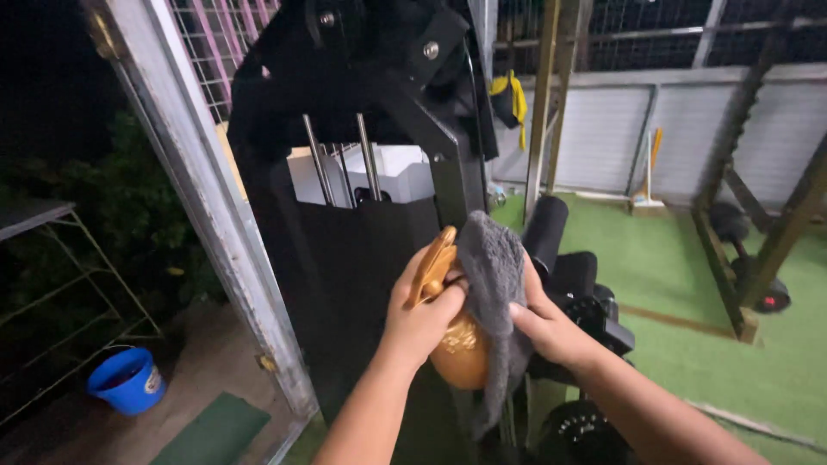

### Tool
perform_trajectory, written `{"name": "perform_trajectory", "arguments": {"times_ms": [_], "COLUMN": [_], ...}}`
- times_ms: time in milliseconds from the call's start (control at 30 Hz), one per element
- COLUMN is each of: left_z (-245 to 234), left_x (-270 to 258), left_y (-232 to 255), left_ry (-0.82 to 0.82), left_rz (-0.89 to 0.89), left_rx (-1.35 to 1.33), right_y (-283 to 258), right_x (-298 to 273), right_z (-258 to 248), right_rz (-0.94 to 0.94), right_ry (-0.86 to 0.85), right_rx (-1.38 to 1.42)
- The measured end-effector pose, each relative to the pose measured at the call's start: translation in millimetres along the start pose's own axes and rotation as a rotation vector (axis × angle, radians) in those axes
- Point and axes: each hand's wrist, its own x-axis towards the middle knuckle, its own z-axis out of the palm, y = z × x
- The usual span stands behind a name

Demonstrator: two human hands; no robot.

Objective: Cleaning and wiping down parts of a gym machine using a spray bottle and a cloth.

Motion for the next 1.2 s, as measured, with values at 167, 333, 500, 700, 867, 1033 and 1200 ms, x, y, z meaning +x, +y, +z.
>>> {"name": "perform_trajectory", "arguments": {"times_ms": [167,333,500,700,867,1033,1200], "left_z": [12,23,42,61,55,53,56], "left_x": [36,69,117,197,233,238,260], "left_y": [14,51,72,88,88,96,104], "left_ry": [-0.02,-0.046,-0.08,0.105,0.234,0.279,0.281], "left_rz": [0.011,-0.025,0.102,0.394,0.37,0.293,0.28], "left_rx": [0.045,0.112,0.535,0.818,0.943,1.025,1.015], "right_y": [-23,-33,-64,22,51,61,55], "right_x": [36,67,145,275,278,269,270], "right_z": [-13,-76,-135,-141,-90,-86,-86], "right_rz": [0.019,-0.232,-0.249,-0.421,-0.396,-0.43,-0.416], "right_ry": [0.122,0.183,0.464,0.483,0.419,0.414,0.366], "right_rx": [0.041,-0.243,-0.044,-0.631,-0.184,-0.095,0.057]}}
